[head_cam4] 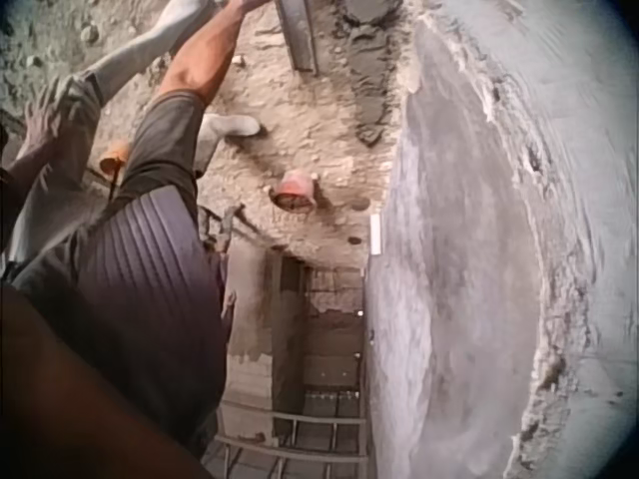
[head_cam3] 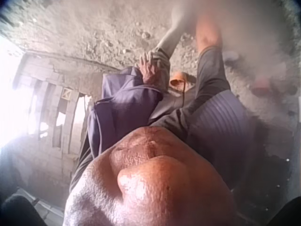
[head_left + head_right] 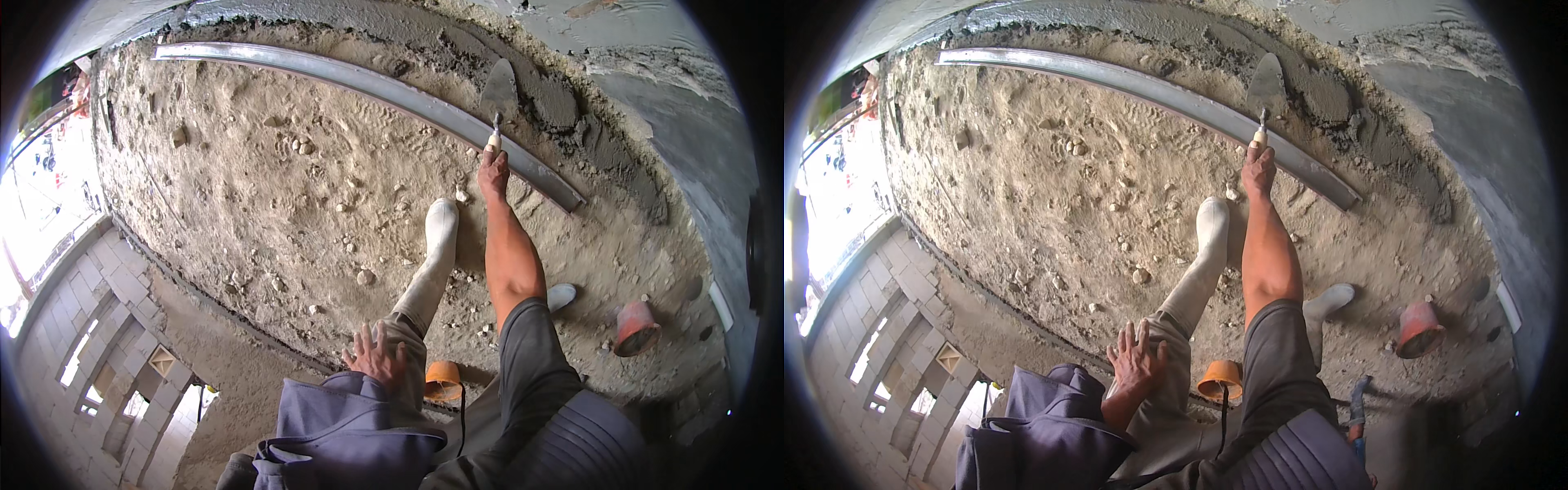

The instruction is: The person positions a long metal straightedge along a wall base to level the ground. They then scoop wet cement from a red bucket using a trowel and spread it along the base of the wall, smoothing the surface.

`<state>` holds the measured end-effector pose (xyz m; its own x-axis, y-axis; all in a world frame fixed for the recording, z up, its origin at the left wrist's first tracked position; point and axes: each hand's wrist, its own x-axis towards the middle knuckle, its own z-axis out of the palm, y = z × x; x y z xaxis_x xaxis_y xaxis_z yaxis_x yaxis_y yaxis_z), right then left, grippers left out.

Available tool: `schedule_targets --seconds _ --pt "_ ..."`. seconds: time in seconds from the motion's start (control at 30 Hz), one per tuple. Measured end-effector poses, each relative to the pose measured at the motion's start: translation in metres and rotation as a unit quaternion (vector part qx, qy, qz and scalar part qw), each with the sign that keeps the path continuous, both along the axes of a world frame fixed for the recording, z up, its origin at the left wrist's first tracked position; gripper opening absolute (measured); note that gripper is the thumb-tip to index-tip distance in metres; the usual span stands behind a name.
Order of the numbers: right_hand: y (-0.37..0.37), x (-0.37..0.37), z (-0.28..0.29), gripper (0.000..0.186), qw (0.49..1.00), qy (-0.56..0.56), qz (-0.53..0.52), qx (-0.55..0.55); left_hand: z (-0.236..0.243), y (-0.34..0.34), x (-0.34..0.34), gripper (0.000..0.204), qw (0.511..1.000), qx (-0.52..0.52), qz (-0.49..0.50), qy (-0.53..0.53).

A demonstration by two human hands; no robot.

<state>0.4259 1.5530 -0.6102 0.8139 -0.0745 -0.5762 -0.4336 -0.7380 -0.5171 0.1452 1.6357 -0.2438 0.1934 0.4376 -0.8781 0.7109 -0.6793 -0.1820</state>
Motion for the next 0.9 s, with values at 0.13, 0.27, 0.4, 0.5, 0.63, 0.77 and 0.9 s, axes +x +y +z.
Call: schedule_targets --seconds 0.13,0.27,0.4,0.5,0.63,0.77,0.9 --pt "-0.019 -0.019 -0.002 0.053 0.997 -0.049 -0.054 0.029 0.000 -0.012 0.001 0.069 1.000 0.002 0.004 0.021" --pt "-0.116 -0.079 -0.024 0.045 0.950 -0.237 0.135 -0.154 0.002 -0.020 0.011 0.069 0.999 -0.002 -0.027 0.025" --pt "-0.174 -0.109 0.080 0.051 0.892 0.200 -0.404 0.044 0.002 -0.048 -0.008 0.069 0.998 0.044 -0.010 0.037" --pt "-0.339 -0.216 0.021 0.061 0.922 0.122 -0.309 -0.197 0.010 -0.062 -0.004 0.068 0.998 0.032 -0.034 0.029" --pt "-0.417 -0.240 0.043 0.076 0.869 0.280 0.102 -0.394 -0.002 -0.089 -0.034 0.068 0.994 0.082 -0.066 0.026" --pt "-0.504 -0.235 0.070 0.031 0.869 0.321 0.117 -0.357 -0.005 -0.097 -0.017 0.070 0.996 0.033 -0.083 0.007" --pt "-0.459 -0.131 0.101 0.048 0.773 0.187 -0.550 -0.254 0.003 -0.092 -0.033 0.071 0.997 0.049 -0.043 0.030"
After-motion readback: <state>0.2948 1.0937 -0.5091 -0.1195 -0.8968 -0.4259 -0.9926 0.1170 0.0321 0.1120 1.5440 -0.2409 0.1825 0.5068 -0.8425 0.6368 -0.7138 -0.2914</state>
